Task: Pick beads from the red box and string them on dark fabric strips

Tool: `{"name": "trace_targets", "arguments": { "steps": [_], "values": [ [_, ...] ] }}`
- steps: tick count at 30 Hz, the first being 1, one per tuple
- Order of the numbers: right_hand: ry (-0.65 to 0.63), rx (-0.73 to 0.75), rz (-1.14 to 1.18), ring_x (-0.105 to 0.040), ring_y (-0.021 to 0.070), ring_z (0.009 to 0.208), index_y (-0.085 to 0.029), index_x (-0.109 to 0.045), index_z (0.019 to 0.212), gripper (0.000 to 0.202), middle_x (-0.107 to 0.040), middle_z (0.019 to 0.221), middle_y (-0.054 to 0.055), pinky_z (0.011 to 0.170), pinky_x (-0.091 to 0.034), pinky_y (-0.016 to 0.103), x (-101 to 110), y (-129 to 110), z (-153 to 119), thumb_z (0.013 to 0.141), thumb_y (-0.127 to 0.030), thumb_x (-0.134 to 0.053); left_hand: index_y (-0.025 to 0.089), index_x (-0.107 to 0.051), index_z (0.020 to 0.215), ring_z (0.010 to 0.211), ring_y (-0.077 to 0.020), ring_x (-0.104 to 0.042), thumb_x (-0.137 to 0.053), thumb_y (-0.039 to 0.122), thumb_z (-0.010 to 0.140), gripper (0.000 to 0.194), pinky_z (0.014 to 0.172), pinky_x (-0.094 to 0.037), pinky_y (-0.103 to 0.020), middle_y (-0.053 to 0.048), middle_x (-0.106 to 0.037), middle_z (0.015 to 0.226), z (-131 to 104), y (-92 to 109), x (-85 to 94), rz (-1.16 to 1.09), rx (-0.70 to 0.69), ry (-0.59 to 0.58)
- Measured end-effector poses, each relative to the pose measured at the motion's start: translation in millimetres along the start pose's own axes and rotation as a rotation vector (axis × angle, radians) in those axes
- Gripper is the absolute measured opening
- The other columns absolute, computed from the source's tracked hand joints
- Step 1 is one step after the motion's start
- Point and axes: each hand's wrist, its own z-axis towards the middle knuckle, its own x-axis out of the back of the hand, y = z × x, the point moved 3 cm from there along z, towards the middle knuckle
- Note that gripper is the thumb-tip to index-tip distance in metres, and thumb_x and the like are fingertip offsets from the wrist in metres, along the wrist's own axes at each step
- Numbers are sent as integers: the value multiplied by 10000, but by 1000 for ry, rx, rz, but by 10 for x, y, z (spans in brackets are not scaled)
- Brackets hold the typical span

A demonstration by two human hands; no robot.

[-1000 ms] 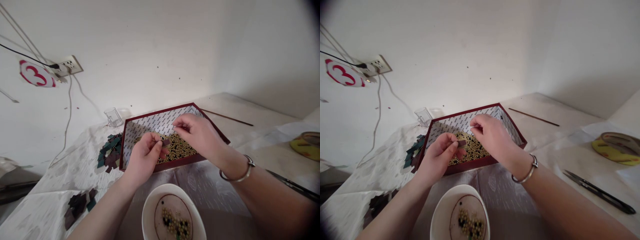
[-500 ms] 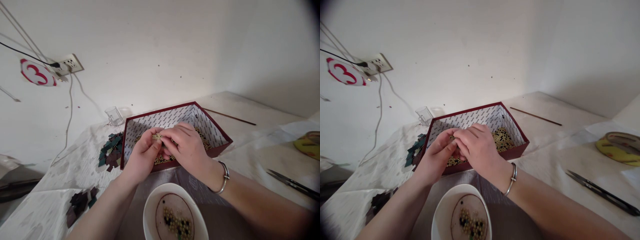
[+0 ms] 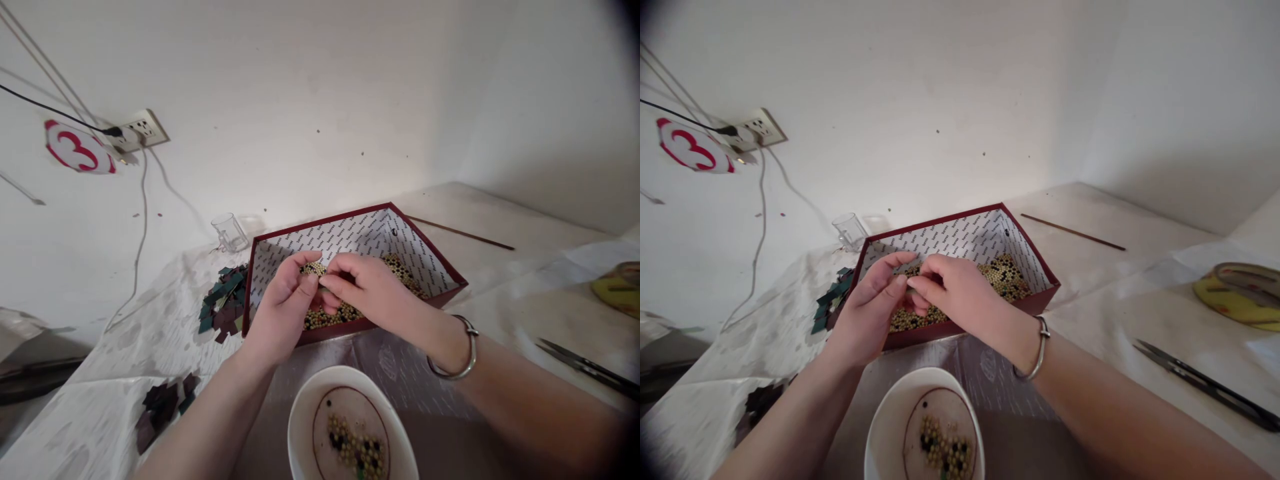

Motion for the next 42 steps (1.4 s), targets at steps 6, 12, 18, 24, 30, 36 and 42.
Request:
{"name": "trace_targets", "arguments": {
  "steps": [6,12,18,24,30,36,42],
  "values": [
    [-165,-31,235,-592,101,660,-192,-432,702,194,-599,648,-22,661,-427,242,21,-26,-4,870,-289,-434,206,-411,1199,672,-113,-618,-476,296,880,337,667,-526,-258,2,-619,734,-19,-6,-23,109,-14,-20],
    [-156,-66,214,-552,103,572,-190,-460,698,272,-575,578,-21,615,-420,248,24,-13,-9,899,-342,-356,238,-392,1244,714,-118,-621,-469,328,881,382,725,-534,-292,-2,-592,804,-40,-13,-69,156,15,-99],
    [-225,-32,171,-571,115,733,-185,-500,747,159,-638,756,2,699,-411,257,50,-6,-29,863,-272,-435,231,-418,1235,675,-110,-606,-449,311,888,357,685,-525,-264,6,-591,763,-24,-5,-1,157,-21,14],
    [-125,-96,60,-491,107,587,-188,-453,670,306,-584,622,-15,588,-358,256,52,-1,2,904,-344,-334,235,-390,1263,677,-112,-604,-444,330,891,388,722,-514,-279,6,-601,731,-38,-18,-40,219,-1,-45],
    [-143,-83,75,-398,91,554,-189,-441,667,269,-483,594,-41,537,-308,235,60,16,-16,876,-353,-400,246,-406,1252,660,-108,-614,-457,346,884,385,703,-519,-271,7,-587,775,-41,-2,-11,236,-18,5],
    [142,-118,-4,-403,98,556,-194,-439,654,270,-431,586,-40,532,-312,245,162,48,6,869,-357,-418,245,-412,1237,652,-104,-615,-449,337,889,362,683,-528,-266,-1,-599,812,-30,-3,-4,229,-15,40],
    [-15,84,7,-402,89,517,-199,-468,602,309,-444,552,-39,496,-309,233,295,-296,-181,863,-362,-442,228,-431,1212,607,-94,-584,-473,312,877,348,631,-512,-235,22,-571,713,-21,19,4,176,-39,73]
  ]
}}
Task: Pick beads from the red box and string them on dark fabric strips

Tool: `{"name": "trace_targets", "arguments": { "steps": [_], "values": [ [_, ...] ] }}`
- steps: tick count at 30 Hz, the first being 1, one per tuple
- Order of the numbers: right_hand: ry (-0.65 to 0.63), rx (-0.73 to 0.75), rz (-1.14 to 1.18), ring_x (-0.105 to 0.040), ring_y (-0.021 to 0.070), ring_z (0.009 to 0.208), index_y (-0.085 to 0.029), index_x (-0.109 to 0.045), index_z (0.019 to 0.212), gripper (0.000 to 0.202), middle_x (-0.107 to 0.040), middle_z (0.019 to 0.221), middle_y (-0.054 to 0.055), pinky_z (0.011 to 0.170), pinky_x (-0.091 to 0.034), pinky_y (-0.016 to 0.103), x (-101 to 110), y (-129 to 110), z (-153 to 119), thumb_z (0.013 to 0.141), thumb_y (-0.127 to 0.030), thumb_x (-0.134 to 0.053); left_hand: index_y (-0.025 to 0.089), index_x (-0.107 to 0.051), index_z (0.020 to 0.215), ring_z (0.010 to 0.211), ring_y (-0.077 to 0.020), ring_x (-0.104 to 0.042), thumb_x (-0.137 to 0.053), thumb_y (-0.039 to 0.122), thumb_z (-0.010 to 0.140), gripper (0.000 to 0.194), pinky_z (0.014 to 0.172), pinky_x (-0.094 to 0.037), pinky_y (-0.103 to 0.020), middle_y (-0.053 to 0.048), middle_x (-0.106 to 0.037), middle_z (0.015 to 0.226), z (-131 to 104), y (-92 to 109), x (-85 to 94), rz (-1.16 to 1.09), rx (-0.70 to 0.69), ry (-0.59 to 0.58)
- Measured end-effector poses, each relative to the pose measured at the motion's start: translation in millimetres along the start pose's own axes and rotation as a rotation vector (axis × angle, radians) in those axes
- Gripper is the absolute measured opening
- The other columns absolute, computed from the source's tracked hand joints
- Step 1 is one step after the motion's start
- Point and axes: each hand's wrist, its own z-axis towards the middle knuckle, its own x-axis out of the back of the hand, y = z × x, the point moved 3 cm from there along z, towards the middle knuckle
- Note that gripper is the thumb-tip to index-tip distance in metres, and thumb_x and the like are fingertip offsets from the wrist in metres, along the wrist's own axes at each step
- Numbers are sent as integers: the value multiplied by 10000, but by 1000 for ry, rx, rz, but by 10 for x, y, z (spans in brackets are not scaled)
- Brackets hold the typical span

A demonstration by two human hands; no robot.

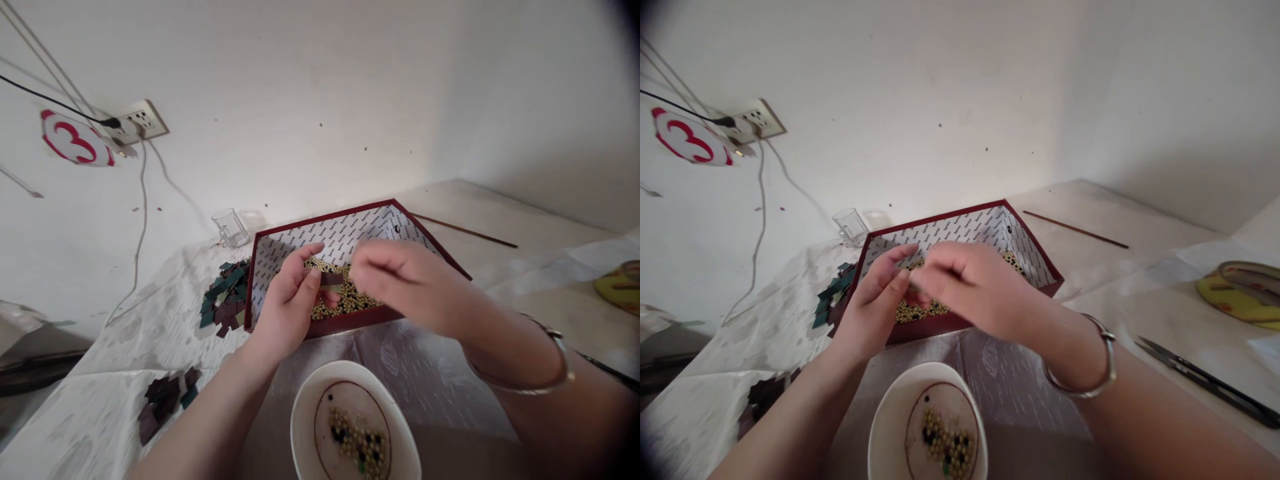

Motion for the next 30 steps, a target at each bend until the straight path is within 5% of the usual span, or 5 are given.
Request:
{"name": "trace_targets", "arguments": {
  "steps": [3,7,12,22,30],
  "values": [
    [-195,65,-89,-436,91,524,-207,-560,665,311,-522,581,-32,498,-316,232,17,-78,-47,867,-403,-430,219,-473,1123,574,-84,-559,-480,292,871,262,622,-498,-219,36,-555,647,7,6,22,34,-9,57],
    [84,-65,-483,-478,129,582,-191,-564,705,362,-563,632,12,532,-308,271,122,255,73,895,-407,-345,211,-453,991,578,-98,-584,-477,327,866,173,591,-509,-238,20,-586,703,26,-36,35,-43,-2,124],
    [-331,-273,-585,-528,143,577,-207,-612,765,203,-633,706,15,524,-328,270,-25,801,138,782,-385,-514,208,-470,914,542,-79,-545,-485,326,860,131,545,-462,-196,42,-563,611,18,-56,30,75,-22,135],
    [-558,-362,-630,-560,156,562,-193,-641,770,163,-650,695,52,486,-327,248,-162,752,3,697,-307,-549,220,-453,992,646,-97,-553,-424,255,878,123,635,-443,-238,35,-561,675,-103,-19,-145,243,116,-218],
    [-520,-397,-802,-509,147,470,-171,-688,716,177,-602,557,63,444,-279,251,-255,724,-35,718,-257,-533,199,-485,949,626,-108,-546,-418,219,853,118,630,-448,-257,11,-588,670,-168,2,-273,333,132,-331]
  ]
}}
